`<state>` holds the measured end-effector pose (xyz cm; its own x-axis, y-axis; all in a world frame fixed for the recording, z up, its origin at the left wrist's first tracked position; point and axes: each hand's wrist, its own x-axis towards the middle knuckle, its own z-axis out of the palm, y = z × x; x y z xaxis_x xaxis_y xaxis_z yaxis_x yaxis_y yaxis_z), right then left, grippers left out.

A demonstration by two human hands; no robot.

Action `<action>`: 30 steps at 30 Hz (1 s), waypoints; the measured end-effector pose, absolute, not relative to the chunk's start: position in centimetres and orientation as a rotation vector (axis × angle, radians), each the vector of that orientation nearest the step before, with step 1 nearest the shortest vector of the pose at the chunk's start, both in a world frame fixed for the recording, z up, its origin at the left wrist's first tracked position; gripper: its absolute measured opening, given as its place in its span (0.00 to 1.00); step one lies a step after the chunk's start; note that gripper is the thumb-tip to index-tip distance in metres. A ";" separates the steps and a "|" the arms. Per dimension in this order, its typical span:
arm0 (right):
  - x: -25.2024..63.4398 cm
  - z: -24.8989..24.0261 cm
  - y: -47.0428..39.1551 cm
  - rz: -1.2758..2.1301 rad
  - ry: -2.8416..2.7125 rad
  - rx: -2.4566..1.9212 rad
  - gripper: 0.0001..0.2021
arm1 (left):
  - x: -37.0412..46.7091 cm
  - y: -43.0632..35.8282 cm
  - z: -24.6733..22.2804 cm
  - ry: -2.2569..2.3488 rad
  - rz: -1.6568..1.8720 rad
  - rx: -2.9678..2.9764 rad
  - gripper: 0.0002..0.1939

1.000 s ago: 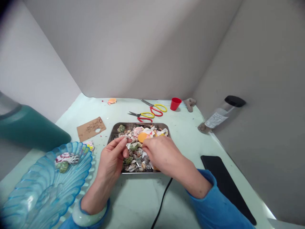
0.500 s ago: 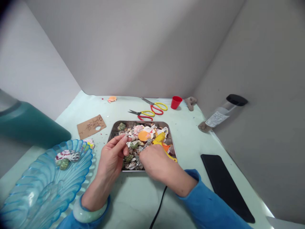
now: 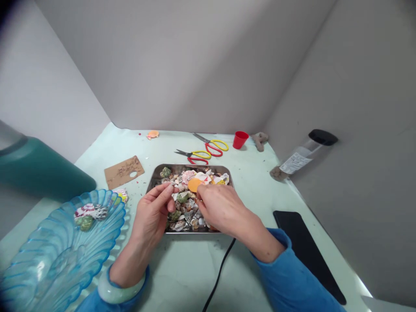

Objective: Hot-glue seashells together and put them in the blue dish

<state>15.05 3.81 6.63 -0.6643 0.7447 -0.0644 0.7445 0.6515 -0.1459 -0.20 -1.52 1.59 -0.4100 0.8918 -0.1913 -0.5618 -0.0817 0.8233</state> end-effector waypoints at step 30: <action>13.4 4.8 4.6 0.255 -2.976 -0.960 0.08 | -0.4 -1.9 2.1 1.011 1.750 0.459 0.12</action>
<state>13.41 4.61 4.77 -0.8129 0.5806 -0.0455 0.5799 0.7997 -0.1554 -0.38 -1.88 2.10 -0.4080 0.9004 -0.1508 -0.5805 -0.1283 0.8041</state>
